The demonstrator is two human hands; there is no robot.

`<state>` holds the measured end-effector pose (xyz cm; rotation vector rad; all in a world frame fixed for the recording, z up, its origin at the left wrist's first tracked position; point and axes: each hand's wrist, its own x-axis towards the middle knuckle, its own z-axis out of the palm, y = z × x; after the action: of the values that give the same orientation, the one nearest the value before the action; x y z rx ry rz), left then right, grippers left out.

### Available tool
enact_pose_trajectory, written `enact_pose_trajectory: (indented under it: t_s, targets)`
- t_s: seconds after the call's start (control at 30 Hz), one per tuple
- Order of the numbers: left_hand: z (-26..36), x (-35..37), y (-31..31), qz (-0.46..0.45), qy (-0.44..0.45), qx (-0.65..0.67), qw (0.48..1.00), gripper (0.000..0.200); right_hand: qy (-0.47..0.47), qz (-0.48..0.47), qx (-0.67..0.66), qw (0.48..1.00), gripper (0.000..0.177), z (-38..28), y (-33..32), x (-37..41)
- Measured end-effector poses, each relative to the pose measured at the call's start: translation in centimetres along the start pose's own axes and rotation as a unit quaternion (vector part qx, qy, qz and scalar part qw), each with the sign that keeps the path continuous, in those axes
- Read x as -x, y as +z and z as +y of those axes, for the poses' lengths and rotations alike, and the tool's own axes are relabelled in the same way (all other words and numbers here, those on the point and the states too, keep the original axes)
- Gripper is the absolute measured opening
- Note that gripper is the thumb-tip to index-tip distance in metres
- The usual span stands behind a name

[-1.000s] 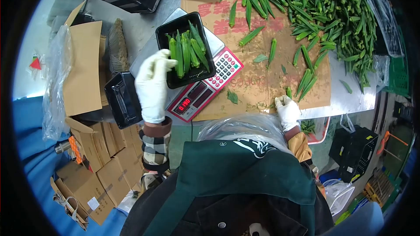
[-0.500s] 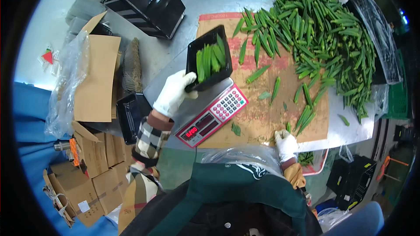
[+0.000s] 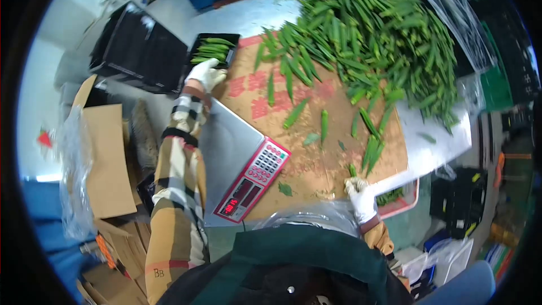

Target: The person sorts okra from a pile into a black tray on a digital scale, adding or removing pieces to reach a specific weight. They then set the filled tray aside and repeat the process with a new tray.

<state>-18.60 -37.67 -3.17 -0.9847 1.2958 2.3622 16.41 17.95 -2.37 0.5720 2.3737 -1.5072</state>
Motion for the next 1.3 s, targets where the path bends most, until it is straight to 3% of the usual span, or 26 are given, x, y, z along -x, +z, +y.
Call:
enact_pose_trajectory:
  t_s: [0.03,0.07,0.13,0.17,0.2,0.23,0.27,0.33,0.4,0.43,0.47,0.53,0.57,0.6,0.67,0.77,0.8,0.87,0.97,1.03,1.07,1.1,1.17,1.2,1.3]
  targets:
    - [1.3,1.4,0.9,-0.065,-0.122,0.007,0.990,0.040,-0.039,0.023,0.073,0.996,0.014,0.6,-0.8,-0.1]
    - [0.1,2.9,2.2,0.003,0.062,-0.060,0.996,0.038,-0.105,0.076,0.180,0.975,0.023,2.1,-1.3,-0.2]
    - [0.7,8.9,5.3,-0.022,0.099,-0.081,0.992,0.048,-0.117,0.125,0.139,0.975,0.032,-0.4,-1.6,0.2]
    - [0.5,12.8,5.8,-0.101,0.193,-0.109,0.970,0.051,-0.114,0.115,0.175,0.971,0.035,-0.7,-1.7,0.0]
    - [0.9,14.4,4.7,-0.103,0.224,-0.151,0.957,0.051,-0.113,0.103,0.210,0.966,0.038,-0.8,-1.9,-0.3]
    - [0.8,18.4,7.0,0.014,0.249,-0.243,0.937,0.050,-0.171,0.096,0.250,0.948,0.041,0.1,-1.8,-0.7]
    - [0.4,22.0,7.0,0.027,0.301,-0.304,0.903,0.053,-0.187,0.082,0.327,0.923,0.044,0.3,-1.7,-1.0]
    - [-0.6,25.9,4.6,0.093,0.383,-0.402,0.827,0.059,-0.174,0.089,0.340,0.920,0.041,0.1,-0.9,-1.2]
    - [-2.7,29.5,0.6,0.173,0.382,-0.442,0.793,0.059,-0.158,0.097,0.257,0.949,0.032,1.6,-0.6,-2.0]
    - [-3.8,31.1,-1.1,0.227,0.416,-0.551,0.687,0.064,-0.150,0.101,0.214,0.960,0.028,2.1,-0.5,-2.3]
    - [-5.7,32.1,-4.5,0.293,0.381,-0.573,0.664,0.066,-0.086,0.057,0.107,0.989,0.027,2.4,-0.6,-2.7]
    - [-10.5,32.3,-14.1,0.400,0.313,-0.675,0.535,0.072,0.043,-0.035,-0.109,0.993,0.026,2.5,-1.0,-3.4]
    - [-13.3,32.5,-17.7,0.407,0.257,-0.674,0.561,0.071,0.082,-0.081,-0.156,0.981,0.026,0.8,-1.8,-3.1]
    - [-16.7,32.9,-19.8,0.417,0.323,-0.723,0.445,0.070,0.088,-0.097,-0.211,0.969,0.026,-0.2,-2.0,-2.9]
    - [-18.6,35.7,-14.3,0.471,0.281,-0.659,0.514,0.063,0.099,-0.126,-0.318,0.934,0.028,-2.1,-1.7,-2.2]
    - [-20.0,35.4,-20.3,0.463,0.354,-0.590,0.559,0.054,0.074,-0.151,-0.320,0.932,0.031,-3.5,-1.7,-1.7]
    - [-19.5,36.1,-19.4,0.457,0.309,-0.506,0.663,0.046,0.060,-0.157,-0.319,0.933,0.031,-3.3,-1.7,-1.8]
    - [-19.0,35.9,-21.8,0.439,0.268,-0.384,0.767,0.039,0.069,-0.152,-0.358,0.919,0.030,-2.6,-2.2,-1.7]
    - [-18.9,36.4,-22.1,0.417,0.326,-0.263,0.807,0.034,0.093,-0.117,-0.471,0.869,0.024,-2.3,-2.8,-1.4]
    - [-18.7,37.0,-21.3,0.422,0.357,-0.141,0.822,0.032,0.127,-0.039,-0.339,0.931,0.022,-1.3,-3.5,-2.5]
    - [-18.3,37.1,-21.4,0.454,0.387,-0.164,0.786,0.032,0.145,0.002,-0.271,0.952,0.021,-0.9,-3.8,-3.2]
    - [-17.8,37.3,-21.7,0.484,0.417,-0.186,0.747,0.031,0.081,0.045,-0.124,0.988,0.025,-1.3,-4.0,-3.5]
    - [-16.4,38.8,-18.0,0.538,0.459,-0.276,0.651,0.029,-0.086,0.155,0.020,0.984,0.029,-0.6,-3.1,-5.0]
    - [-15.3,39.8,-12.8,0.550,0.477,-0.298,0.617,0.028,-0.170,0.205,0.093,0.959,0.031,-0.5,-2.7,-5.8]
    - [-14.4,38.8,-5.6,0.449,0.544,-0.407,0.581,0.025,-0.042,0.167,0.312,0.934,0.040,-3.8,-2.1,-6.9]
